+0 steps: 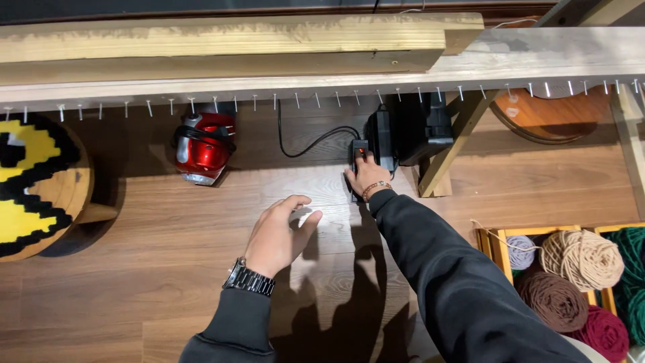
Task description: Organizing a tufting studio by moving boxes, connecting power cables, vacuuming the floor, and arranging yarn in wooden crates.
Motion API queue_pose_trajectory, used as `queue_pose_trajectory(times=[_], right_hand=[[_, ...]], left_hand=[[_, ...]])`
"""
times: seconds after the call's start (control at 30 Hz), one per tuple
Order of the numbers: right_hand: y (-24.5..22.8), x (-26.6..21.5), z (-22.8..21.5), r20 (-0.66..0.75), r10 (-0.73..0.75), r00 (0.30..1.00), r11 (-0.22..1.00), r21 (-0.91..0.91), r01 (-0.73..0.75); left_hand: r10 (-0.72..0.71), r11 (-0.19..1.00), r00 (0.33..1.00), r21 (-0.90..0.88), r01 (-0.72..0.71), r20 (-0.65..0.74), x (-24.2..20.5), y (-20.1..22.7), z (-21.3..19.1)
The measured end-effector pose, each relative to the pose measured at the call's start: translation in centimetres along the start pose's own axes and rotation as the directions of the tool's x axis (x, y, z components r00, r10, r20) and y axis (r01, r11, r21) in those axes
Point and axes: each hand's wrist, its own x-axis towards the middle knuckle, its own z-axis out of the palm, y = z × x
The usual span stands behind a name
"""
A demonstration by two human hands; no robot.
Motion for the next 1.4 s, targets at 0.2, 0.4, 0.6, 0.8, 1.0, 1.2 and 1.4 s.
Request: queue_pose_trajectory(times=[0.2,0.4,0.6,0.8,1.0,1.2,1.4], right_hand=[[1.1,-0.8,-3.0,-0.141,0.129,0.982,0.992,0.028,-0.126],[6.7,0.2,0.8,-0.269,0.217,0.938,0.976,0.071,-0.206],[8.6,1.2,0.7,-0.17,0.267,0.949,0.95,0.21,-0.23],[8.9,-4.5,-4.4,-0.28,0.208,0.937,0.936,0.334,-0.108],[7.3,-14.4,-13.7,-0.245,0.139,0.96,0.915,0.402,-0.03],[4.4,-23.8,-17.7,-0.562,-0.302,0.77,0.89,0.124,0.439],[0.4,-33.5,-17.7,-0.525,-0.621,0.582,0.684,-0.001,0.729]], left_hand=[[0.051,0.998,0.999,0.022,-0.051,0.007,-0.7,0.7,-0.6],[0.04,0.999,0.999,0.036,-0.041,0.023,-0.8,1.6,-0.3],[0.149,0.989,0.989,0.01,-0.149,-0.004,0.0,2.5,0.4],[0.245,0.969,0.967,0.001,-0.246,-0.069,1.0,3.5,0.6],[0.143,0.964,0.982,-0.209,-0.166,-0.119,1.4,4.8,1.5],[-0.143,0.442,0.981,-0.878,0.185,0.134,-3.0,9.8,3.4],[-0.156,-0.158,0.981,-0.983,0.088,0.113,-5.9,10.9,3.9]])
